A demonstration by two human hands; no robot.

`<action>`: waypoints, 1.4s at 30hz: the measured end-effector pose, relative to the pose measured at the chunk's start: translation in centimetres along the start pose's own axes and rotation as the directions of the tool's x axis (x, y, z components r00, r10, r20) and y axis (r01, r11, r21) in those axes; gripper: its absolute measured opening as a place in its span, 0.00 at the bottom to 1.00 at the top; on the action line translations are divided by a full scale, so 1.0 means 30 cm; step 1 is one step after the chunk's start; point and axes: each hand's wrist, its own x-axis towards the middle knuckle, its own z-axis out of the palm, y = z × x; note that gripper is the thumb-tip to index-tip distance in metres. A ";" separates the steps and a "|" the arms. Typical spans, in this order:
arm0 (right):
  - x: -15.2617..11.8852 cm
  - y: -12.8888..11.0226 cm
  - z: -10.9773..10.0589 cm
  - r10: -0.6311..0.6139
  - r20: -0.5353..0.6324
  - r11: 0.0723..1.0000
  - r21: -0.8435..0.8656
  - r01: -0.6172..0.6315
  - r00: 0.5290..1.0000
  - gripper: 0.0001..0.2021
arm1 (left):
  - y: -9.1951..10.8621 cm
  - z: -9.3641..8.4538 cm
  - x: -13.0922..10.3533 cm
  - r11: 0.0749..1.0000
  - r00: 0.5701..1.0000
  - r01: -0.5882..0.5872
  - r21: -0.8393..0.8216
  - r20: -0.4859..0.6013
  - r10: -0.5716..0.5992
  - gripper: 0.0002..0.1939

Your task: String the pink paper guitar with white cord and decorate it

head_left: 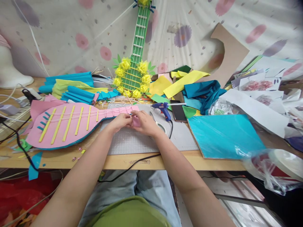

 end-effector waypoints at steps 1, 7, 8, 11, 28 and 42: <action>-0.002 0.000 -0.002 0.001 -0.005 1.000 0.017 -0.001 1.000 0.25 | 0.001 -0.001 -0.002 1.000 1.000 0.000 0.007 0.002 0.000 0.02; -0.016 0.015 -0.008 0.071 -0.128 0.980 0.194 -0.045 0.989 0.26 | 0.002 -0.013 -0.003 0.991 0.998 -0.047 0.128 0.053 0.041 0.03; -0.018 0.019 -0.006 0.095 -0.148 0.972 0.226 -0.060 0.984 0.25 | 0.003 -0.016 -0.001 0.987 0.995 -0.067 0.149 0.079 0.056 0.04; -0.014 0.029 0.000 0.189 -0.179 0.941 0.313 -0.126 0.965 0.20 | 0.017 -0.026 0.005 0.972 0.985 -0.112 0.205 0.152 0.081 0.16; 0.162 0.088 -0.056 0.406 0.238 0.485 0.762 -0.429 0.882 0.18 | 0.222 -0.088 0.038 0.798 0.933 -0.242 0.552 0.358 0.036 0.33; 0.137 0.112 -0.085 0.482 0.212 0.447 0.775 -0.447 0.850 0.15 | 0.164 -0.121 0.056 0.958 0.974 -0.011 0.287 0.218 -0.054 0.19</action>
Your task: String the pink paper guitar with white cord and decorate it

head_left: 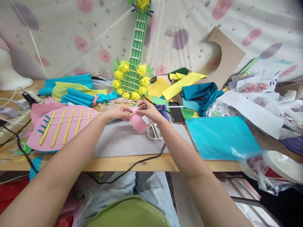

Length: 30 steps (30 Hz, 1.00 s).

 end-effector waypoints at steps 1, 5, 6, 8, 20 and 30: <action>-0.003 -0.001 -0.005 0.001 0.003 1.000 -0.005 -0.001 1.000 0.15 | -0.001 0.004 0.001 1.000 1.000 -0.009 -0.008 -0.012 0.009 0.19; -0.012 0.004 -0.026 -0.001 0.012 0.999 -0.036 0.001 1.000 0.13 | 0.013 0.017 -0.001 1.000 0.999 -0.007 -0.013 -0.038 0.006 0.21; -0.013 0.006 -0.032 -0.013 0.006 0.999 -0.045 0.014 1.000 0.12 | 0.017 0.018 -0.002 1.000 0.999 -0.005 -0.010 -0.039 0.004 0.22; -0.012 0.009 -0.041 -0.049 0.001 0.997 -0.055 0.049 0.999 0.11 | 0.022 0.018 -0.002 1.000 0.999 -0.007 0.002 -0.036 0.007 0.23; 0.030 0.010 -0.027 -0.056 0.097 0.996 -0.070 0.063 0.994 0.14 | 0.029 0.011 -0.005 0.997 0.996 -0.033 0.065 -0.081 0.039 0.25; 0.012 0.000 -0.026 -0.146 0.189 0.988 -0.026 0.154 0.971 0.12 | 0.034 -0.004 0.008 0.984 0.994 0.108 -0.142 0.042 -0.103 0.20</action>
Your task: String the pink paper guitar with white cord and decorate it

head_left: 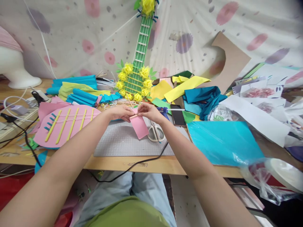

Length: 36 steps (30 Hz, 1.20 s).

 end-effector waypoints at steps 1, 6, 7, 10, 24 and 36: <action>-0.001 0.003 0.003 -0.011 0.018 1.000 0.008 0.011 1.000 0.12 | 0.004 -0.001 -0.002 1.000 0.999 0.027 -0.002 0.039 -0.027 0.19; -0.001 0.019 0.009 -0.038 0.087 0.999 0.011 0.037 0.995 0.10 | 0.018 0.002 -0.014 0.990 0.987 0.139 0.002 0.084 -0.139 0.18; -0.001 0.021 0.009 -0.039 0.093 0.999 0.007 0.039 0.995 0.10 | 0.019 0.004 -0.016 0.989 0.985 0.149 0.009 0.090 -0.150 0.18; -0.002 0.023 0.012 -0.035 0.088 0.999 -0.014 0.036 0.996 0.10 | 0.017 0.016 -0.018 0.989 0.987 0.137 0.052 0.080 -0.141 0.18; -0.045 0.049 0.053 0.185 -0.100 0.981 -0.035 -0.190 0.978 0.13 | 0.010 0.104 -0.027 0.387 0.911 -0.037 0.921 -0.128 0.393 0.10; -0.033 0.032 0.072 0.324 -0.255 0.941 -0.016 -0.339 0.911 0.10 | -0.024 0.131 -0.001 0.194 0.877 0.098 0.976 -0.177 0.446 0.16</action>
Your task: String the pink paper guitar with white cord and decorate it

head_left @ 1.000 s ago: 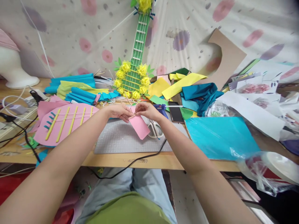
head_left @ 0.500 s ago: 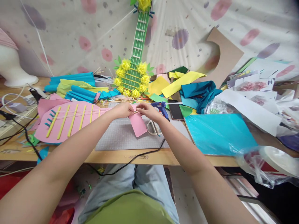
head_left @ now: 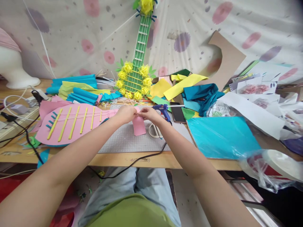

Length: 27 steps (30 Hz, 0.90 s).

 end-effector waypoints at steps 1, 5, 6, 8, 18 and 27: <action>0.004 0.008 0.000 -0.021 -0.011 0.999 -0.033 0.021 1.000 0.10 | -0.001 0.000 -0.001 1.000 1.000 0.010 -0.014 -0.002 -0.010 0.16; 0.028 0.039 -0.004 -0.139 -0.038 0.973 -0.190 0.129 0.990 0.08 | -0.012 -0.017 -0.004 0.982 0.998 0.006 -0.191 0.062 0.006 0.14; 0.033 0.043 -0.005 -0.158 -0.028 0.967 -0.209 0.148 0.987 0.08 | -0.018 -0.022 -0.003 0.967 0.996 -0.004 -0.253 0.080 0.025 0.15; 0.039 0.046 -0.007 -0.171 0.007 0.963 -0.211 0.169 0.985 0.07 | -0.032 -0.028 0.003 0.929 0.993 -0.016 -0.370 0.105 0.059 0.15; 0.020 0.034 -0.020 -0.230 0.101 0.955 -0.169 0.244 0.968 0.08 | -0.034 -0.019 0.028 0.827 0.969 0.124 -0.549 0.248 0.019 0.13; -0.017 0.032 -0.040 -0.133 0.122 0.989 -0.048 0.139 0.984 0.12 | -0.010 -0.026 0.014 0.957 0.987 -0.032 -0.289 0.141 0.075 0.12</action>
